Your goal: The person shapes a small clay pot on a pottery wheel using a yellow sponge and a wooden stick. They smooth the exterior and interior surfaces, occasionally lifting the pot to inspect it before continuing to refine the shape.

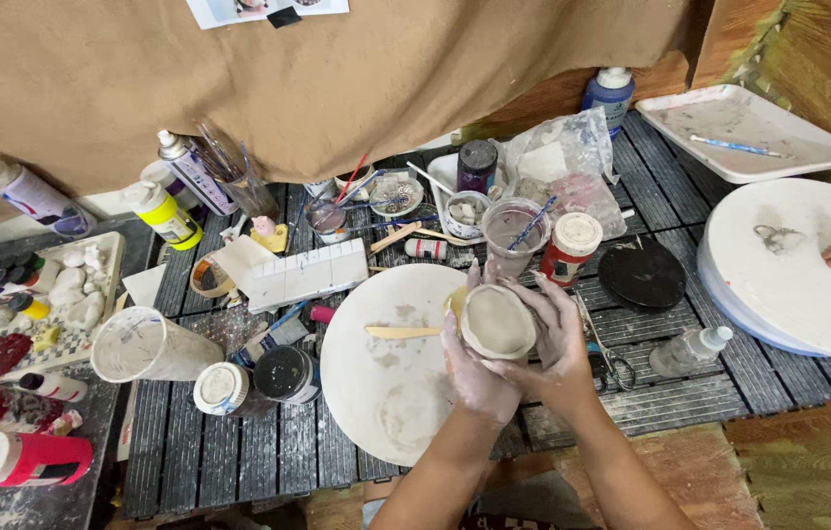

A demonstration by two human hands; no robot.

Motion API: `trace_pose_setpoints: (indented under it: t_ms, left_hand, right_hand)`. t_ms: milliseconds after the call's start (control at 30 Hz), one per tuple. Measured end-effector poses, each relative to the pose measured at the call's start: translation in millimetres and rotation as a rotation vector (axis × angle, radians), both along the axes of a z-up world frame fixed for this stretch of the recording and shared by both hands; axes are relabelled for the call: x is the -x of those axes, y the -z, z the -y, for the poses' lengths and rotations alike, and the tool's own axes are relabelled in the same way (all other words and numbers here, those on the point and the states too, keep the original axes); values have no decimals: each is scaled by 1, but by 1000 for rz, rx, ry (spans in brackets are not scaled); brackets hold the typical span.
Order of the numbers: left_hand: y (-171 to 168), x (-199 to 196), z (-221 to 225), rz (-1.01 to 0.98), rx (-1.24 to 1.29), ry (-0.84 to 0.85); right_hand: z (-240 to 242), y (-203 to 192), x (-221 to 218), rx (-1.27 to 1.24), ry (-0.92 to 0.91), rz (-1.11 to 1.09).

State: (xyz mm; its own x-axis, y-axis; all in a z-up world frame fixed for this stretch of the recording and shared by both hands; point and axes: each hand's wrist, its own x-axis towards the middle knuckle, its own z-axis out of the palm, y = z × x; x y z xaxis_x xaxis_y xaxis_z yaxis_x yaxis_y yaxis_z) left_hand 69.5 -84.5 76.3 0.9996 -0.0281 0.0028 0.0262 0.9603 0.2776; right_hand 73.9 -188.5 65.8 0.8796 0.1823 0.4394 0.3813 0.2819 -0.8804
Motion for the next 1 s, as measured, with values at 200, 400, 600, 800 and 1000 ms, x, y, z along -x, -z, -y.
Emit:
trace_pose_setpoints:
  t_ms: [200, 400, 600, 800, 1000]
  left_hand:
    - [-3, 0, 0, 64, -63, -68]
    - [-12, -2, -4, 226, 121, -72]
    - [-24, -1, -8, 350, 25, -97]
    - [-26, 1, 0, 406, -93, -17]
    - [-31, 3, -5, 365, -138, -1]
  right_hand:
    - [-3, 0, -2, -119, -64, -98]
    - [-3, -3, -1, 148, 140, 155]
    - [-10, -9, 7, -319, 149, -298]
    - [-24, -18, 22, -614, -71, -714]
    - [-26, -25, 27, -624, -120, -674]
